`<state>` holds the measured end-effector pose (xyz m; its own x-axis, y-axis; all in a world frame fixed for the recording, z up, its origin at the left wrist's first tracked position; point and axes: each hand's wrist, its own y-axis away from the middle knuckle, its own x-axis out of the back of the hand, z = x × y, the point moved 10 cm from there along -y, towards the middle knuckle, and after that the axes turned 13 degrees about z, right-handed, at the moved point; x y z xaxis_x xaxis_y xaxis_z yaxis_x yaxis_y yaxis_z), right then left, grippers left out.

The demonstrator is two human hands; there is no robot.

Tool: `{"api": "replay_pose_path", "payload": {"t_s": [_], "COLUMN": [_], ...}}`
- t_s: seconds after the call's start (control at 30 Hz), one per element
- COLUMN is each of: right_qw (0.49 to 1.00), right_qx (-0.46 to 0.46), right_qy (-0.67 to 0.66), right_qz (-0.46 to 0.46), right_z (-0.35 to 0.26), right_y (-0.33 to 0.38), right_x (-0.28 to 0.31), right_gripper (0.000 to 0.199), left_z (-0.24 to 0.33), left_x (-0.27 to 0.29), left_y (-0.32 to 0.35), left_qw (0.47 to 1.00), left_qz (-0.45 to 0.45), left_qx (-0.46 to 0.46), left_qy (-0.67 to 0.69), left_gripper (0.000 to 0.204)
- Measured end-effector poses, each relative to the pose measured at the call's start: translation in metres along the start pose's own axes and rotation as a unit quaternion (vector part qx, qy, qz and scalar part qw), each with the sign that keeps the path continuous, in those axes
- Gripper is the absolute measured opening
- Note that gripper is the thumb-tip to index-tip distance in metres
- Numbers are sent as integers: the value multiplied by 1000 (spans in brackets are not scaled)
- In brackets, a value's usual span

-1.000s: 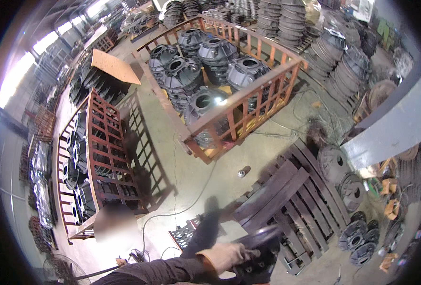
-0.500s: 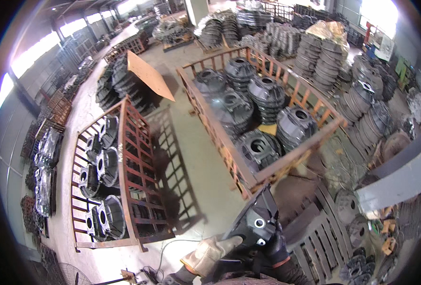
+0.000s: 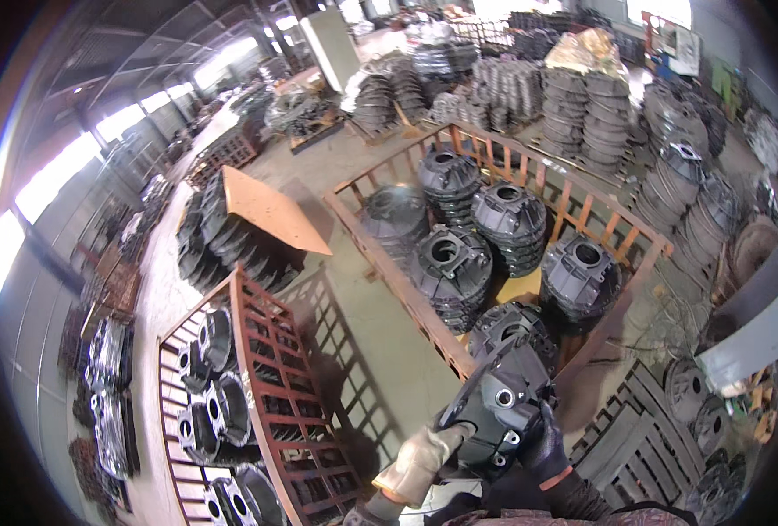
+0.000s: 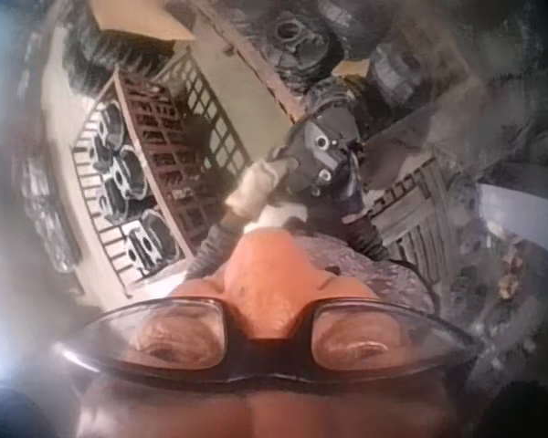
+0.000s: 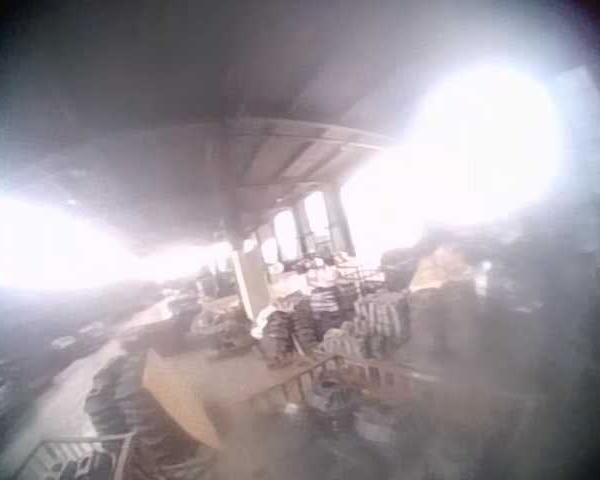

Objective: The person sits on the floor and uses an angle grinder to smooth the edges of a metal housing. They rotate the part to access different sides, then place it on a nearby rack and repeat the process with another identical part.

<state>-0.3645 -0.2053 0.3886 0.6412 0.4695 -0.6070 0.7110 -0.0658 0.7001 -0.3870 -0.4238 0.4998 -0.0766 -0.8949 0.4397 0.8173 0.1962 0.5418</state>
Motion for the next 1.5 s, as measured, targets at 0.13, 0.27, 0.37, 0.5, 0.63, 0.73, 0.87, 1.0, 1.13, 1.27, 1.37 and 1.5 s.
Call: {"api": "replay_pose_path", "payload": {"t_s": [0.13,0.27,0.37,0.5,0.63,0.73,0.87,1.0,1.13,1.27,1.37,1.5], "right_qw": [995,985,984,792,680,716,750,660,660,658,620,655], "right_qx": [-70,82,113,473,512,406,396,425,394,370,384,379], "right_qy": [-60,54,83,386,523,452,110,373,402,464,513,469], "right_qz": [-50,-142,-108,-16,37,344,518,494,499,464,453,456], "right_z": [-5,-27,-13,-16,14,-3,-23,-50,-40,-44,-55,-49], "right_y": [-24,-23,-34,-39,-80,-80,-44,-105,-152,-165,-170,-189], "right_x": [-41,-89,-94,-96,-101,-32,77,108,130,117,105,115], "right_gripper": [50,52,45,52,46,23,16,26,32,37,36,33], "left_z": [14,84,90,101,45,48,24,26,28,5,-16,-40], "left_x": [-10,-14,-29,-40,-47,-68,-87,-84,-94,-92,-87,-94], "left_y": [-76,-144,-174,-267,-354,-378,-403,-426,-429,-444,-466,-497], "left_qw": [994,829,677,814,986,979,964,975,957,960,947,820], "left_qz": [-76,2,-23,-104,-117,-195,-259,-210,-263,-264,-245,-216], "left_qx": [-55,-391,-510,-423,-6,-67,13,-61,-102,-65,-122,-263], "left_qy": [-64,-400,-530,-385,-119,5,60,-35,-73,-65,-171,-461], "left_gripper": [54,43,54,35,24,24,29,33,35,36,33,31]}}
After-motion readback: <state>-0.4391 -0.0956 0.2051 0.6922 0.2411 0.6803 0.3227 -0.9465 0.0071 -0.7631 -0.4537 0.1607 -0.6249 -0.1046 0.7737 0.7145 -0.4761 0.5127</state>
